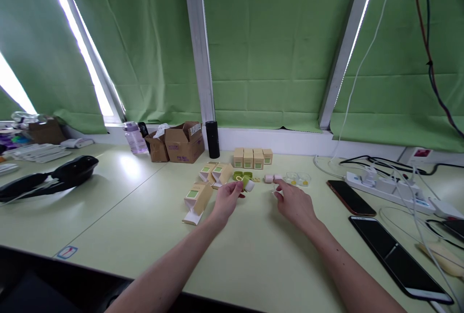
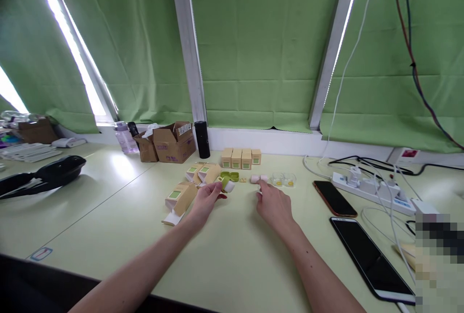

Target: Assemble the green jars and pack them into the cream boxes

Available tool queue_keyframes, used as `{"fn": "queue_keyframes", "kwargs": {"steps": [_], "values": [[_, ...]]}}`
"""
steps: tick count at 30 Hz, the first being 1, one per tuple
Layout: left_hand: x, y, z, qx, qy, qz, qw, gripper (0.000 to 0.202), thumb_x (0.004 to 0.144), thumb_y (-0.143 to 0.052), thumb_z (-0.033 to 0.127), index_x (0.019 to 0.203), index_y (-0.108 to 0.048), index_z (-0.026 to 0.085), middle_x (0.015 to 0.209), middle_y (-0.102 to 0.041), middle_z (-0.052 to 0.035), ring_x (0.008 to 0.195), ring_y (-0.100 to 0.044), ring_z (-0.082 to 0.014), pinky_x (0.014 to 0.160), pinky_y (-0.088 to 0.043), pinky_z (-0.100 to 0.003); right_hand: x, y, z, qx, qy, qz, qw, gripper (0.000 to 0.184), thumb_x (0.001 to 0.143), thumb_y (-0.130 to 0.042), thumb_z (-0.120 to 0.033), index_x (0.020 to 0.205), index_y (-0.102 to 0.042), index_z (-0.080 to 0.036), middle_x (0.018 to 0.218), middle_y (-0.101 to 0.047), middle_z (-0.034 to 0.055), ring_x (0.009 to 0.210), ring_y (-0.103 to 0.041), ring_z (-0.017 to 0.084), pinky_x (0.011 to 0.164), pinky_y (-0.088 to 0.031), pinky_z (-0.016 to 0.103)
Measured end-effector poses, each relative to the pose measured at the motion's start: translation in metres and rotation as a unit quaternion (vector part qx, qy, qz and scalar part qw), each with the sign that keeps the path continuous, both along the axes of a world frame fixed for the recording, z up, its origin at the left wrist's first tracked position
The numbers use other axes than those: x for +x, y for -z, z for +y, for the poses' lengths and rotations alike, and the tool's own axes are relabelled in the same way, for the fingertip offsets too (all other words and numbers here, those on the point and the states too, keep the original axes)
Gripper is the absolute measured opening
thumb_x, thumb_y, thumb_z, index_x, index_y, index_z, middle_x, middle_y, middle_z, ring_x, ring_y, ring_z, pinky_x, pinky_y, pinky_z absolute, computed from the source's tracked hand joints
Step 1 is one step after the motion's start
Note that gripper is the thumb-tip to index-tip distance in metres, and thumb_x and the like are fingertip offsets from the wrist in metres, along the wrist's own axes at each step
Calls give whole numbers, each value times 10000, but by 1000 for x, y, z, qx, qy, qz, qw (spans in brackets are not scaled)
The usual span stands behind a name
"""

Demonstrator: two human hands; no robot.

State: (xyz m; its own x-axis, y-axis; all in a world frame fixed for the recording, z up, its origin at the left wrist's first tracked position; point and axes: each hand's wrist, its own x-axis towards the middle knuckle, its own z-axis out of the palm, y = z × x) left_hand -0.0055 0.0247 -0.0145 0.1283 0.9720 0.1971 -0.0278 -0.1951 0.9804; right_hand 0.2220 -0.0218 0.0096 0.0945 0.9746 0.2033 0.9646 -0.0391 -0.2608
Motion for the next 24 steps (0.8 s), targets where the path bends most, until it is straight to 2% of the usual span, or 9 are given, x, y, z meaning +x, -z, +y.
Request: {"fn": "queue_keyframes", "kwargs": {"steps": [4,7,9,11,14,17,20,22,24], "values": [[0,3,2,0,0,-8,1000,676,797,-679,794,890,-794,135,899,-759,-105,808,-679,-216,805,-572,-355,12,2,5,54,14,83,995,518,877,-524,-87,1347,-561,-302,1336,-699,45,1101,-676,251,723,-433,304],[0,4,2,-1,-2,-12,1000,676,789,-689,794,891,-799,135,891,-758,-103,808,-677,-214,810,-577,-359,27,15,17,40,5,175,984,680,757,-583,-43,1391,-516,-278,1440,-627,75,1199,-628,262,775,-465,302],[0,4,2,-3,-2,-16,1000,676,782,-698,792,891,-805,134,888,-759,-104,815,-676,-216,807,-579,-358,36,28,27,27,-18,266,963,729,683,-611,-21,1374,-536,-243,1436,-625,100,1226,-616,264,887,-488,330],[1,3,2,-4,-2,-20,1000,678,777,-701,793,897,-810,134,904,-763,-109,829,-676,-219,804,-581,-355,40,40,36,29,-47,387,921,685,623,-632,-10,1278,-593,-204,1357,-677,114,1226,-624,260,983,-480,365],[1,2,2,-10,-1,-18,1000,682,778,-696,796,912,-815,138,939,-768,-113,841,-677,-219,813,-583,-355,42,49,45,29,-50,440,896,547,614,-683,-73,1148,-633,-182,1186,-749,118,1093,-686,261,967,-515,410],[0,2,2,-12,0,-24,1000,685,775,-701,794,906,-815,132,942,-766,-114,846,-672,-217,821,-584,-359,41,47,48,34,-59,481,874,484,630,-783,-222,1096,-659,-184,1109,-778,127,1048,-714,286,925,-553,444],[0,2,3,-5,1,-36,999,682,773,-711,787,902,-812,125,934,-765,-117,861,-660,-214,824,-583,-358,35,38,42,33,-102,554,826,557,679,-809,-447,1145,-671,-177,1171,-775,162,1096,-729,308,908,-578,446],[1,2,3,0,3,-41,999,681,778,-710,784,903,-812,123,930,-766,-119,864,-656,-214,821,-583,-357,30,30,33,31,-141,646,750,607,729,-765,-553,1202,-661,-187,1301,-731,178,1171,-712,323,931,-581,470],[1,1,2,2,5,-44,999,677,782,-710,780,904,-813,122,932,-770,-121,865,-657,-215,818,-583,-356,23,22,22,21,-175,672,719,602,806,-680,-609,1258,-650,-213,1390,-688,167,1259,-674,330,942,-584,491]]}}
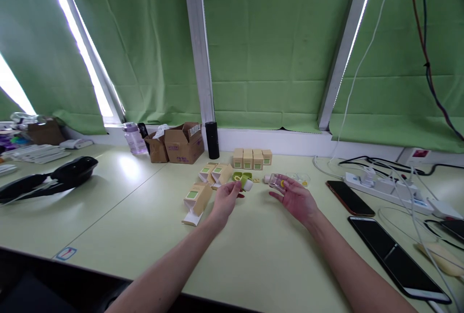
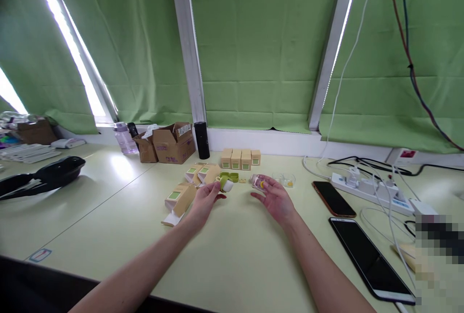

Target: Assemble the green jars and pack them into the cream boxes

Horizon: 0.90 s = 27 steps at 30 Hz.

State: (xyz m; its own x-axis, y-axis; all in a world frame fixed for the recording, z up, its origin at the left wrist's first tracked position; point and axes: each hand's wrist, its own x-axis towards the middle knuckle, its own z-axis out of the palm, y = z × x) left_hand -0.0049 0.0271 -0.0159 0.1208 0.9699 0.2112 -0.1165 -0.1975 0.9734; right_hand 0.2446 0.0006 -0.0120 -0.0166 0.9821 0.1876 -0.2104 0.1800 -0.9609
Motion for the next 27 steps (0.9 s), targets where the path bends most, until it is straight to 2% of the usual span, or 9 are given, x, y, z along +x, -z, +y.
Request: {"fn": "queue_keyframes", "kwargs": {"steps": [2,4,8,12,18,21,24,27], "values": [[0,0,0,1,0,-4,1000,673,783,-714,775,908,-815,122,930,-773,-121,867,-659,-217,818,-585,-357,-7,-7,-9,-3,-18,-5,1000,585,881,-568,-624,1300,-634,-222,1387,-687,160,1267,-674,333,938,-587,502],[0,-1,-1,2,1,-6,1000,671,782,-717,773,913,-816,122,925,-774,-120,869,-662,-219,818,-586,-359,-14,-13,-16,-8,-40,23,999,551,904,-541,-591,1310,-625,-228,1352,-698,150,1214,-703,329,927,-590,496],[0,-2,-2,1,1,-8,1000,667,786,-715,771,921,-820,125,925,-782,-117,857,-667,-217,814,-584,-357,-28,-15,-20,-23,-73,87,993,510,896,-624,-559,1310,-627,-260,1253,-722,118,1016,-750,297,756,-599,416],[0,-4,-3,-2,4,-9,1000,672,781,-722,770,940,-824,126,947,-789,-122,853,-667,-212,814,-584,-351,-42,-10,-21,-29,-69,136,988,471,871,-724,-587,1237,-645,-302,1178,-746,80,874,-736,240,635,-548,332],[-1,0,0,-7,-9,-16,1000,677,764,-738,770,946,-823,123,964,-788,-126,858,-668,-209,816,-590,-347,-53,-10,-26,-48,-84,177,979,521,834,-777,-547,1273,-677,-285,1252,-740,101,917,-725,238,723,-566,356],[-2,2,2,-12,-14,-29,999,658,774,-737,760,957,-824,134,1003,-790,-122,862,-673,-204,823,-591,-346,-54,-10,-27,-47,-86,179,979,533,838,-770,-541,1303,-689,-294,1221,-738,87,951,-723,246,773,-578,380],[-3,2,2,-17,-18,-44,999,652,777,-734,761,955,-825,141,1011,-788,-122,863,-676,-207,814,-593,-349,-57,-8,-27,-30,-69,166,983,550,804,-830,-480,1312,-698,-318,1172,-724,59,923,-705,226,760,-582,367],[-2,0,1,-14,-23,-61,998,650,755,-758,756,936,-824,135,1002,-787,-126,867,-671,-208,806,-596,-347,-59,-5,-26,8,-41,127,991,624,775,-872,-427,1356,-664,-333,1206,-687,58,975,-668,220,743,-583,341]]}}
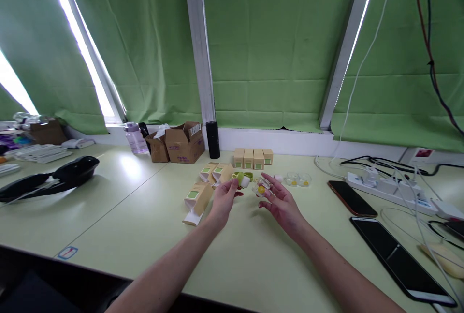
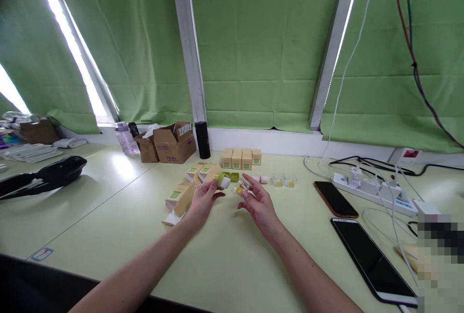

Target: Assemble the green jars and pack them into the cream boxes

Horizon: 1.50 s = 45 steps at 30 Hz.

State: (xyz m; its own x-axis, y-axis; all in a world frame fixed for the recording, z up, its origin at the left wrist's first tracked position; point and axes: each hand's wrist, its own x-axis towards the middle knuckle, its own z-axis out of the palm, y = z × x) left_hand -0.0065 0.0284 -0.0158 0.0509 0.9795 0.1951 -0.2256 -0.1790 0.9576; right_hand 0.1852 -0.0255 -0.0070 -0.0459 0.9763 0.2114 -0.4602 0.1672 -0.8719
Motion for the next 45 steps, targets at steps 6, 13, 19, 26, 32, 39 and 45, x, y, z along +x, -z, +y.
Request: {"fn": "queue_keyframes", "kwargs": {"steps": [6,13,19,26,32,39,45], "values": [[1,-2,-1,9,-3,-22,1000,619,758,-777,725,948,-817,137,1029,-784,-129,934,-678,-231,815,-599,-349,-4,5,-2,62,98,-144,983,658,727,-857,-308,1339,-615,-310,1283,-650,79,1081,-616,237,804,-585,354],[0,-1,0,19,-5,-32,999,575,774,-785,695,936,-803,144,986,-773,-107,929,-673,-219,835,-585,-339,-7,7,-7,107,99,-238,960,636,775,-726,-197,1380,-566,-305,1306,-659,77,1181,-598,246,904,-562,384],[0,-3,-2,40,-19,-20,999,565,782,-773,701,903,-790,150,947,-765,-89,890,-660,-204,826,-577,-329,-5,13,0,72,47,-113,990,614,775,-853,-356,1326,-585,-312,1220,-653,63,1045,-685,231,950,-594,430],[0,-3,0,53,-16,22,998,613,767,-769,728,955,-785,145,945,-772,-86,830,-655,-187,794,-556,-304,0,14,1,27,-33,-22,999,652,730,-928,-398,1294,-617,-295,1196,-713,74,1064,-719,265,1025,-572,520],[-1,-3,-1,65,-7,49,997,631,757,-756,757,895,-774,142,866,-744,-62,763,-625,-164,741,-524,-275,0,18,2,17,-42,-25,999,612,728,-925,-374,1264,-642,-287,1154,-744,79,1046,-709,267,900,-613,458],[1,-8,-6,70,9,79,994,677,734,-744,794,864,-763,130,819,-732,-63,733,-623,-167,713,-519,-274,-1,19,5,20,-39,-34,998,631,731,-923,-381,1269,-614,-266,1152,-748,88,1023,-717,257,854,-625,431],[3,-6,-5,73,1,106,992,650,736,-761,771,856,-762,132,815,-739,-66,745,-646,-182,708,-528,-277,-3,20,5,25,-29,-31,999,634,715,-935,-388,1249,-616,-263,1134,-744,82,1005,-715,247,831,-632,417]]}}
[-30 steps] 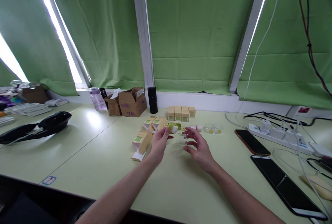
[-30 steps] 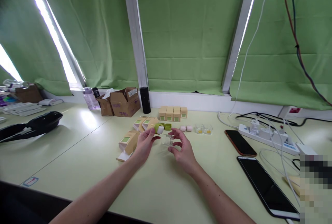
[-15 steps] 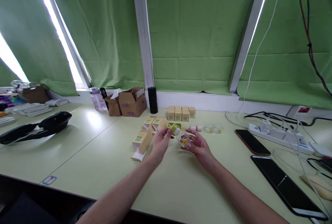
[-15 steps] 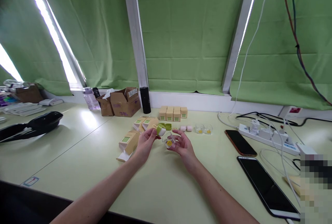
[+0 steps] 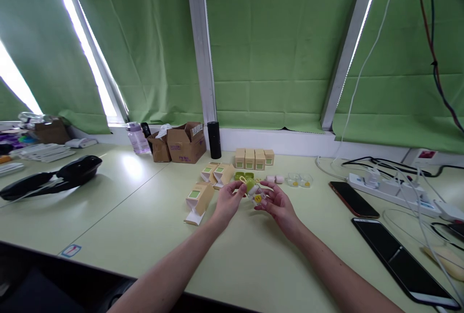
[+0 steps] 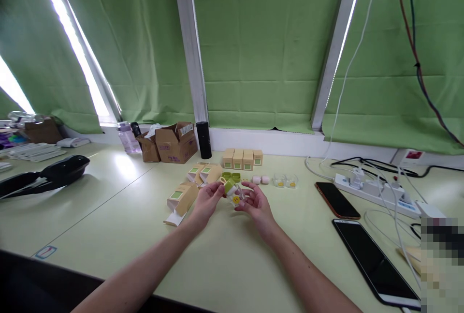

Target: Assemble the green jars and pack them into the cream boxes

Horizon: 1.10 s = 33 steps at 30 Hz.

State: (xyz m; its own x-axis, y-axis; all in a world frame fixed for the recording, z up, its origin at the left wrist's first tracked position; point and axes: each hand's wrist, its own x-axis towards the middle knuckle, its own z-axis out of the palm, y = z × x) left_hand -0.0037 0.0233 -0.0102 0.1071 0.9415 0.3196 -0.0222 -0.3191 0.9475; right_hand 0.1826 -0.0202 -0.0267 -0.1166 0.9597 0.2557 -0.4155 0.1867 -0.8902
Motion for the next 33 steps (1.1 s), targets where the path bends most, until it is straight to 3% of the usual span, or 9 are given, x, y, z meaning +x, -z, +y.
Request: {"fn": "queue_keyframes", "kwargs": {"steps": [16,25,33], "values": [[1,0,-5,7,60,35,998,623,779,-768,698,1056,-793,141,1111,-802,-140,1017,-738,-303,859,-595,-354,0,-3,-1,13,-1,-11,1000,588,721,-930,-407,1223,-648,-288,1104,-706,55,993,-699,243,854,-633,439],[2,-7,-10,18,82,54,995,557,816,-761,648,1060,-802,149,1099,-807,-119,999,-738,-287,830,-580,-317,-2,-2,-2,44,8,-66,997,593,775,-885,-439,1280,-607,-299,1169,-689,64,932,-683,212,774,-629,371],[2,-11,-14,24,75,61,995,499,832,-751,629,959,-804,150,986,-804,-97,916,-723,-256,777,-556,-297,-4,-4,-6,61,19,-108,992,504,834,-837,-448,1269,-621,-315,1206,-659,54,879,-662,179,842,-620,390]]}}
